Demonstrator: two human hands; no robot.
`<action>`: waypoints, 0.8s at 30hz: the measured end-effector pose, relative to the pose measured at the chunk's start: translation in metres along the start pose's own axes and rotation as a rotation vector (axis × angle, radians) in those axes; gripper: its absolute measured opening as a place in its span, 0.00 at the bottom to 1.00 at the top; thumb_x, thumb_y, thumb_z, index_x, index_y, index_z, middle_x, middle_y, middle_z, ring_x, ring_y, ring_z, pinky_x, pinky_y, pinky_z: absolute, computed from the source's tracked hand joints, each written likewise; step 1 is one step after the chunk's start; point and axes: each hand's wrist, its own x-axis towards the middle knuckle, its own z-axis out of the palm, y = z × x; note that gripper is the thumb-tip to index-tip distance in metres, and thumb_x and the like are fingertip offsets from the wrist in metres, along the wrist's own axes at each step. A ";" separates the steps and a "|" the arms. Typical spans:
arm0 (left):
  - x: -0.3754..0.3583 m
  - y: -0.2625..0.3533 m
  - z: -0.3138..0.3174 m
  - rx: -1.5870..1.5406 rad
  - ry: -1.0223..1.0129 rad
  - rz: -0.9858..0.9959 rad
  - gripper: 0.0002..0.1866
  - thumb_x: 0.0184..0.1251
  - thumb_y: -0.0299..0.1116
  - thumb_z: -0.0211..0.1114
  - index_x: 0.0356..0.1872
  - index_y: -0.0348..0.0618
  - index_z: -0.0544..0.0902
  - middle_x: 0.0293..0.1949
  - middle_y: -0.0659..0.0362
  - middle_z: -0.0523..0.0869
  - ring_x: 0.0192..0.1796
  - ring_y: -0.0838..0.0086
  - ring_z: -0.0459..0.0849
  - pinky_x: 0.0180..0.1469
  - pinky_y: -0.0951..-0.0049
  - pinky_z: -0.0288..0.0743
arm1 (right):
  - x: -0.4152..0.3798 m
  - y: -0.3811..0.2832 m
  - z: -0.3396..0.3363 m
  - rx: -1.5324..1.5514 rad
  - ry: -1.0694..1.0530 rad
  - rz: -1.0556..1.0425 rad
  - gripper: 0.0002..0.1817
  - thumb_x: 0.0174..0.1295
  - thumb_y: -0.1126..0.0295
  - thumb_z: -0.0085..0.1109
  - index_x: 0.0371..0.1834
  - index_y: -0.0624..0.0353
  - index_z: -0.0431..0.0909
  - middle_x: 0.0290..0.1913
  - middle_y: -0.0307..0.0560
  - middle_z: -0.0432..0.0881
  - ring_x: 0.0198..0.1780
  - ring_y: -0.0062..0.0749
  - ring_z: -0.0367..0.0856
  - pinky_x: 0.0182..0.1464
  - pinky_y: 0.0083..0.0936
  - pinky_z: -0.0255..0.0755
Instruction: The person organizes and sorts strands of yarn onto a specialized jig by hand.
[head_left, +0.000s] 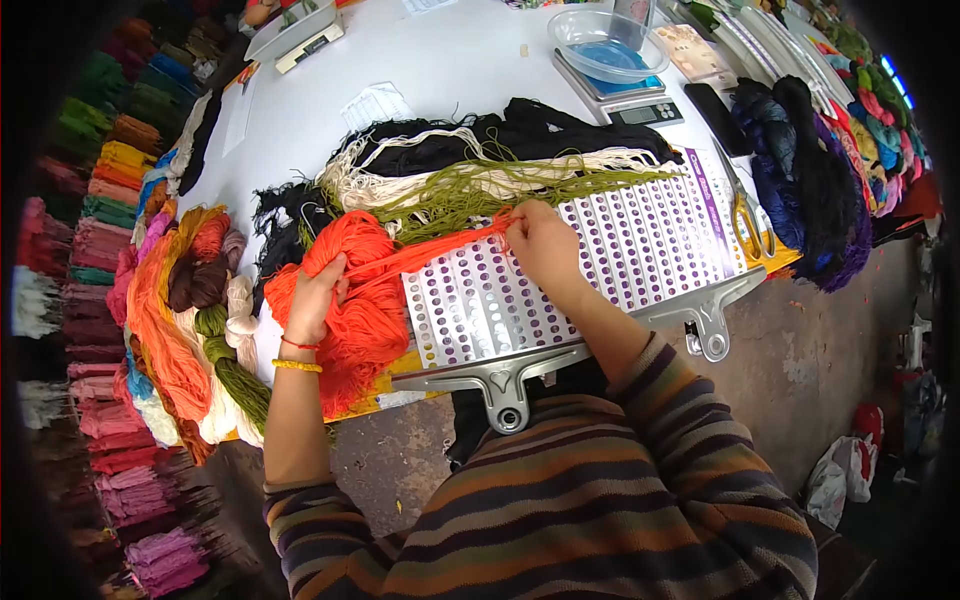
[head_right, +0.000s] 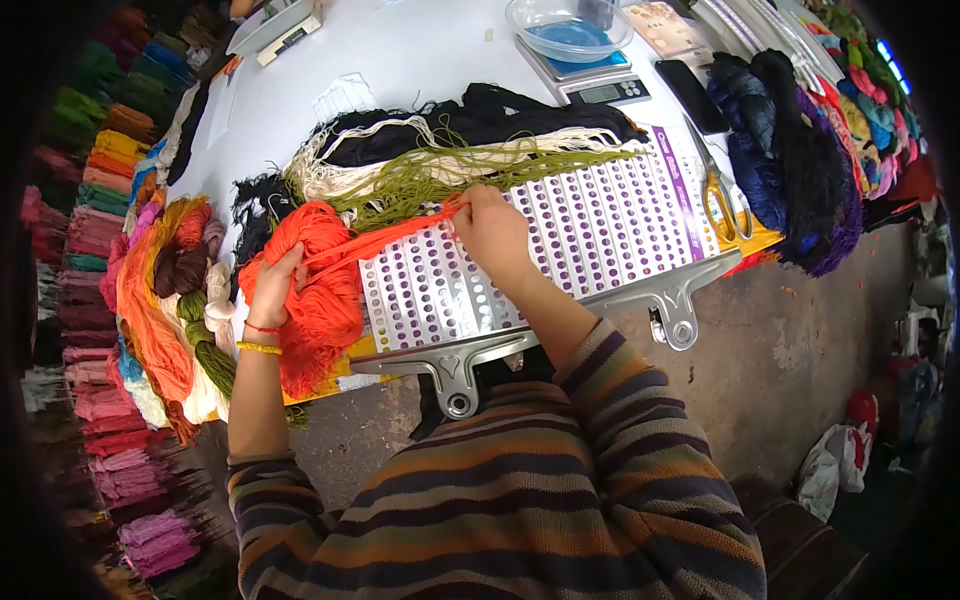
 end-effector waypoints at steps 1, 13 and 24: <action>-0.001 0.003 -0.003 0.041 -0.013 0.013 0.06 0.61 0.35 0.58 0.28 0.45 0.75 0.17 0.67 0.73 0.18 0.84 0.68 0.19 0.83 0.60 | 0.000 0.000 0.001 0.000 0.000 -0.002 0.04 0.50 0.70 0.53 0.28 0.58 0.72 0.29 0.48 0.76 0.27 0.43 0.76 0.29 0.34 0.70; 0.026 0.049 -0.010 0.397 -0.092 0.203 0.07 0.62 0.33 0.56 0.27 0.41 0.77 0.18 0.66 0.74 0.21 0.83 0.70 0.25 0.82 0.63 | 0.000 -0.004 -0.006 0.026 -0.081 0.023 0.11 0.48 0.70 0.53 0.36 0.57 0.69 0.33 0.48 0.76 0.27 0.44 0.77 0.30 0.35 0.71; 0.065 0.007 -0.131 0.756 0.085 0.560 0.10 0.61 0.32 0.55 0.40 0.44 0.80 0.16 0.67 0.73 0.17 0.80 0.69 0.19 0.77 0.63 | -0.001 -0.005 -0.004 -0.097 -0.058 -0.114 0.07 0.48 0.70 0.53 0.31 0.55 0.71 0.32 0.45 0.72 0.29 0.42 0.76 0.30 0.35 0.72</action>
